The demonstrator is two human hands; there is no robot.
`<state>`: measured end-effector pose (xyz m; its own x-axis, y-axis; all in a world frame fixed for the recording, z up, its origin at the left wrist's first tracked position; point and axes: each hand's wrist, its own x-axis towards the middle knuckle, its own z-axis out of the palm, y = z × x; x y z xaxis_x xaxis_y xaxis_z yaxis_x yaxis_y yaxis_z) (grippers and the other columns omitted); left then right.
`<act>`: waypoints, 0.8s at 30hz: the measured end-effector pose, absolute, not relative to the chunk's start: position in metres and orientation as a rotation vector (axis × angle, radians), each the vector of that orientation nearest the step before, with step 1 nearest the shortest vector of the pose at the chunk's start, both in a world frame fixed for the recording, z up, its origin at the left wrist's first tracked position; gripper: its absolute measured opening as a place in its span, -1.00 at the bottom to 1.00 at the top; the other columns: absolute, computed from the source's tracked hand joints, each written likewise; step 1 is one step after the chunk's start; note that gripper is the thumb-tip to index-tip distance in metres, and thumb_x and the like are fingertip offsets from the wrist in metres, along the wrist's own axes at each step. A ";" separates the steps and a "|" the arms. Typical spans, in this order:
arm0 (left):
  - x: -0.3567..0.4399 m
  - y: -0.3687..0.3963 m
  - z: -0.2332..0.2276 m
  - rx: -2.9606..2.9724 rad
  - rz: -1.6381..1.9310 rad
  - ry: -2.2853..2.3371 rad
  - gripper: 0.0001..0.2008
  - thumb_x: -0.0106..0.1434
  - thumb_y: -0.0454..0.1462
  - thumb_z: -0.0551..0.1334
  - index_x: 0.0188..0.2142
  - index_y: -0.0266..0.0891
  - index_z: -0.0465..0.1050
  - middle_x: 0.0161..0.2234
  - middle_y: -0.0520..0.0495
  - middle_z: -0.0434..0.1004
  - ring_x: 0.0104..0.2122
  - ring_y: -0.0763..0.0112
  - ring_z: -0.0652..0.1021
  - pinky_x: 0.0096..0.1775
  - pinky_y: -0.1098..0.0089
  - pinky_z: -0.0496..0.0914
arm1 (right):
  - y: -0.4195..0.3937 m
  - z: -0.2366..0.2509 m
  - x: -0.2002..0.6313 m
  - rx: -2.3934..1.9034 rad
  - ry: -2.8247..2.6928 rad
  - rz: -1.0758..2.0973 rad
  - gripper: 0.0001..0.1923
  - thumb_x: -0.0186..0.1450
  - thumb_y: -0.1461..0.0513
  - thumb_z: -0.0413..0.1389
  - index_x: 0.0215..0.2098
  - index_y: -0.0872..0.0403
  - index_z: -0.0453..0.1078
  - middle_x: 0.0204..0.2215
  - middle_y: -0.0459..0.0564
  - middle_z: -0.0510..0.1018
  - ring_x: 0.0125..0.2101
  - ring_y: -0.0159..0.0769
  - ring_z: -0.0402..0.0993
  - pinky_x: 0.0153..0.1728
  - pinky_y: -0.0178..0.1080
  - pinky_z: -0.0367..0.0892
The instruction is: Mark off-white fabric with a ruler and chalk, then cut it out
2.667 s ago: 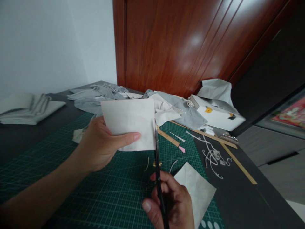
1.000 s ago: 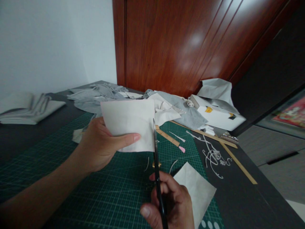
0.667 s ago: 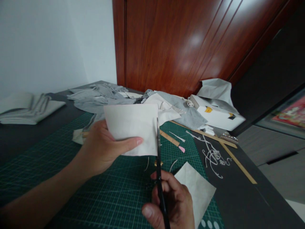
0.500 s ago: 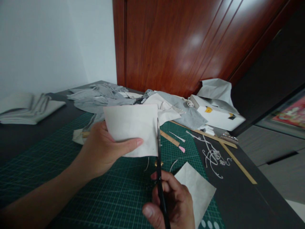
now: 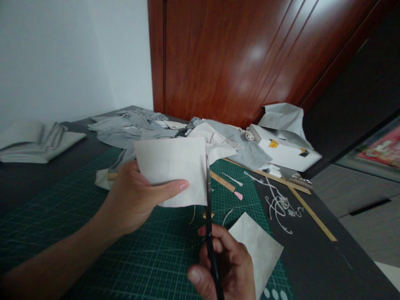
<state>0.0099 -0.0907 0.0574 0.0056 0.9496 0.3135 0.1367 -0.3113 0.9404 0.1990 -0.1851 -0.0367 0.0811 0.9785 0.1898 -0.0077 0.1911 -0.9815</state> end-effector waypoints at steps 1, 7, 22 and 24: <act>0.010 -0.091 0.057 1.537 1.395 1.158 -0.73 0.01 -0.20 0.52 -0.28 -0.22 0.67 -0.37 -0.06 0.75 -0.38 0.11 0.70 -0.42 0.32 0.54 | -0.185 -0.037 0.199 -1.099 -1.228 1.010 -0.50 0.11 -0.11 0.49 -0.07 -0.12 0.62 -0.60 -0.24 0.36 -0.60 -0.42 0.07 -0.55 -0.29 -0.10; 0.010 -0.091 0.057 1.513 1.388 1.136 -0.72 0.01 -0.19 0.52 -0.27 -0.23 0.67 -0.36 -0.07 0.74 -0.36 0.12 0.69 -0.40 0.32 0.55 | -0.185 -0.040 0.202 -1.109 -1.268 0.978 -0.53 0.14 -0.05 0.47 -0.06 -0.07 0.61 -0.60 -0.22 0.35 -0.61 -0.40 0.07 -0.55 -0.27 -0.10; 0.009 -0.090 0.056 1.556 1.425 1.113 -0.73 0.02 -0.21 0.53 -0.26 -0.22 0.68 -0.36 -0.03 0.75 -0.38 0.15 0.69 -0.41 0.34 0.53 | -0.186 -0.036 0.198 -1.109 -1.241 0.971 -0.64 0.15 0.06 0.46 -0.09 -0.16 0.62 -0.60 -0.25 0.36 -0.60 -0.44 0.06 -0.56 -0.30 -0.10; 0.009 -0.090 0.056 1.552 1.414 1.122 -0.73 0.02 -0.21 0.53 -0.26 -0.22 0.68 -0.36 -0.03 0.75 -0.39 0.15 0.70 -0.41 0.34 0.53 | -0.186 -0.037 0.199 -1.111 -1.246 0.967 -0.65 0.16 0.06 0.46 -0.09 -0.15 0.62 -0.59 -0.25 0.37 -0.60 -0.44 0.08 -0.56 -0.30 -0.09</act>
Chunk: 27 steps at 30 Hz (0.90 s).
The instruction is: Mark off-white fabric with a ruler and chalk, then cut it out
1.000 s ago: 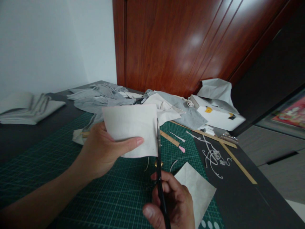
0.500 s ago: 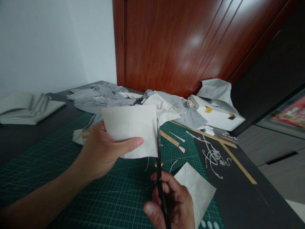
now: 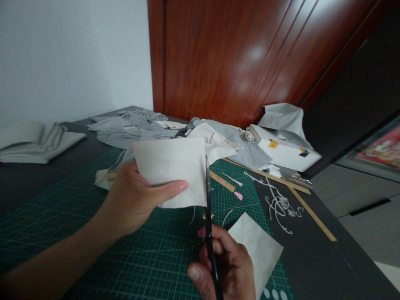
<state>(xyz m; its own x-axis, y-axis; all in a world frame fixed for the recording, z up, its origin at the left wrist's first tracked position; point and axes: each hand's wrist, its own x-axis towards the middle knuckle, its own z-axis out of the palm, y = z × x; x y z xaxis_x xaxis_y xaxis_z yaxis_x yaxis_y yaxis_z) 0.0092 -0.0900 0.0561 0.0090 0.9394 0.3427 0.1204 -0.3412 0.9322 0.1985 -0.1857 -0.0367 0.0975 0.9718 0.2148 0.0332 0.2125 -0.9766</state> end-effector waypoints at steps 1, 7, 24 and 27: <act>0.009 -0.090 0.057 1.547 1.412 1.121 -0.73 0.02 -0.22 0.53 -0.26 -0.22 0.68 -0.36 -0.03 0.75 -0.39 0.16 0.70 -0.41 0.35 0.53 | -0.186 -0.037 0.199 -1.113 -1.248 0.964 -0.64 0.16 0.06 0.46 -0.09 -0.15 0.62 -0.59 -0.25 0.37 -0.60 -0.43 0.08 -0.56 -0.31 -0.08; 0.009 -0.091 0.058 1.529 1.398 1.104 -0.73 0.03 -0.23 0.52 -0.24 -0.23 0.68 -0.35 -0.02 0.76 -0.36 0.15 0.71 -0.40 0.36 0.54 | -0.186 -0.037 0.198 -1.125 -1.254 0.954 -0.64 0.15 0.05 0.46 -0.09 -0.17 0.62 -0.60 -0.26 0.35 -0.61 -0.44 0.05 -0.57 -0.31 -0.10; 0.009 -0.092 0.055 1.490 1.391 1.121 -0.67 0.02 -0.22 0.53 -0.19 -0.25 0.68 -0.32 -0.06 0.76 -0.35 0.13 0.72 -0.37 0.33 0.58 | -0.184 -0.038 0.200 -1.128 -1.301 0.880 -0.65 0.16 0.05 0.47 -0.10 -0.15 0.61 -0.62 -0.26 0.38 -0.65 -0.46 0.10 -0.60 -0.31 -0.10; 0.009 -0.092 0.055 1.501 1.389 1.116 -0.69 0.03 -0.22 0.53 -0.21 -0.24 0.68 -0.32 -0.05 0.76 -0.35 0.15 0.72 -0.39 0.35 0.57 | -0.184 -0.037 0.200 -1.133 -1.297 0.874 -0.65 0.15 0.06 0.48 -0.11 -0.16 0.62 -0.62 -0.26 0.39 -0.64 -0.47 0.10 -0.60 -0.31 -0.11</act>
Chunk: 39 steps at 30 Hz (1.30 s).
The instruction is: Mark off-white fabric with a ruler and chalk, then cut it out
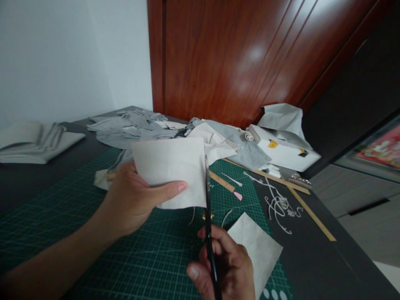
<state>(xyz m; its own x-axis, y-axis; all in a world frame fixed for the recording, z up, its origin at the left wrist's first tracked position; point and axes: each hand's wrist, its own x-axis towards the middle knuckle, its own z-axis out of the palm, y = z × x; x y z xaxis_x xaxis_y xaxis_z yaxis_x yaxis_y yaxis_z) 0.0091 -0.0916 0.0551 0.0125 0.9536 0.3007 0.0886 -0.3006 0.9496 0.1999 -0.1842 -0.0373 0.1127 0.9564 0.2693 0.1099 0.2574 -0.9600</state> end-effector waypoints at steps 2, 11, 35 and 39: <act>0.009 -0.092 0.055 1.517 1.398 1.120 -0.70 0.03 -0.23 0.53 -0.21 -0.23 0.69 -0.31 -0.04 0.77 -0.35 0.16 0.72 -0.38 0.37 0.56 | -0.185 -0.036 0.199 -1.136 -1.292 0.877 -0.65 0.14 0.07 0.48 -0.11 -0.19 0.62 -0.62 -0.27 0.38 -0.64 -0.47 0.08 -0.59 -0.31 -0.12; 0.008 -0.090 0.055 1.539 1.404 1.115 -0.71 0.04 -0.23 0.53 -0.21 -0.21 0.69 -0.31 0.00 0.77 -0.34 0.17 0.72 -0.38 0.38 0.56 | -0.186 -0.035 0.198 -1.084 -1.236 1.025 -0.51 0.09 -0.08 0.51 -0.07 -0.17 0.62 -0.61 -0.26 0.39 -0.61 -0.45 0.06 -0.56 -0.30 -0.11; 0.011 -0.099 0.063 1.678 1.375 1.294 -0.79 0.05 -0.19 0.51 -0.33 -0.20 0.64 -0.41 0.02 0.71 -0.44 0.26 0.62 -0.45 0.41 0.42 | -0.184 -0.029 0.198 -1.077 -1.196 1.114 -0.31 0.02 -0.19 0.50 -0.04 -0.02 0.56 -0.55 -0.20 0.38 -0.55 -0.38 0.10 -0.51 -0.27 -0.09; 0.009 -0.097 0.061 1.698 1.343 1.235 -0.82 0.07 -0.22 0.50 -0.31 -0.20 0.66 -0.39 0.05 0.73 -0.42 0.28 0.65 -0.42 0.44 0.42 | -0.184 -0.029 0.199 -1.084 -1.215 1.108 -0.31 0.04 -0.20 0.48 -0.02 -0.03 0.55 -0.54 -0.21 0.38 -0.54 -0.39 0.10 -0.51 -0.27 -0.08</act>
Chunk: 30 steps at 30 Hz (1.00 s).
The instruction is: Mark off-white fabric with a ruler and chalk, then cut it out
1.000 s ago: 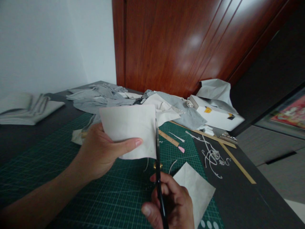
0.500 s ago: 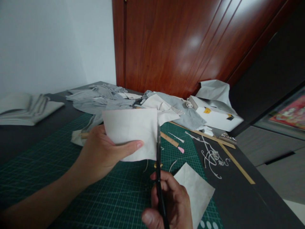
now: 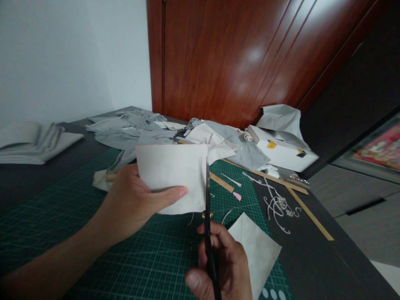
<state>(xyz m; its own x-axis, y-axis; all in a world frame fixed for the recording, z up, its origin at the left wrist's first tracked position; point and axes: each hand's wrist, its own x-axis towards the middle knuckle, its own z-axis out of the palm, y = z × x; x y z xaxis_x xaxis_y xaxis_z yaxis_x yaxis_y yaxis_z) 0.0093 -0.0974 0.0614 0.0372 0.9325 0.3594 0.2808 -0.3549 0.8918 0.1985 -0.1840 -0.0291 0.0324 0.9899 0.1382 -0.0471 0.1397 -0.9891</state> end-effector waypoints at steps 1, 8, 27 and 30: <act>0.009 -0.097 0.061 1.694 1.335 1.232 -0.82 0.07 -0.22 0.50 -0.32 -0.20 0.66 -0.39 0.05 0.74 -0.42 0.28 0.65 -0.43 0.44 0.42 | -0.184 -0.029 0.199 -1.084 -1.221 1.107 -0.32 0.04 -0.20 0.48 -0.02 -0.03 0.55 -0.54 -0.21 0.38 -0.54 -0.39 0.10 -0.51 -0.27 -0.08; 0.010 -0.098 0.061 1.666 1.322 1.243 -0.79 0.08 -0.22 0.49 -0.27 -0.19 0.67 -0.33 0.02 0.76 -0.38 0.22 0.68 -0.37 0.39 0.49 | -0.184 -0.031 0.199 -1.070 -1.201 1.111 -0.34 0.05 -0.19 0.48 -0.02 -0.05 0.56 -0.54 -0.21 0.37 -0.55 -0.39 0.09 -0.51 -0.28 -0.08; 0.014 -0.103 0.056 1.600 1.275 1.239 -0.75 0.09 -0.16 0.49 -0.25 -0.18 0.65 -0.34 0.00 0.76 -0.38 0.16 0.70 -0.38 0.33 0.52 | -0.185 -0.032 0.201 -1.072 -1.197 1.083 -0.36 0.06 -0.18 0.48 -0.04 -0.02 0.58 -0.56 -0.19 0.35 -0.55 -0.37 0.10 -0.53 -0.27 -0.07; 0.015 -0.103 0.057 1.597 1.288 1.229 -0.75 0.08 -0.17 0.49 -0.25 -0.17 0.65 -0.34 0.00 0.76 -0.38 0.16 0.70 -0.38 0.34 0.52 | -0.185 -0.033 0.201 -1.080 -1.200 1.070 -0.36 0.07 -0.19 0.48 -0.04 -0.02 0.58 -0.56 -0.19 0.35 -0.55 -0.38 0.09 -0.53 -0.26 -0.08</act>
<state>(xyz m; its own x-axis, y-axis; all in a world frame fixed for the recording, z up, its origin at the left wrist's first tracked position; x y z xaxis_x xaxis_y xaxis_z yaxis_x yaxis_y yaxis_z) 0.0149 -0.1029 0.0572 0.0400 0.9613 0.2726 0.2273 -0.2744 0.9344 0.2010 -0.1852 -0.0333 0.0642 0.9850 0.1601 -0.0465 0.1632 -0.9855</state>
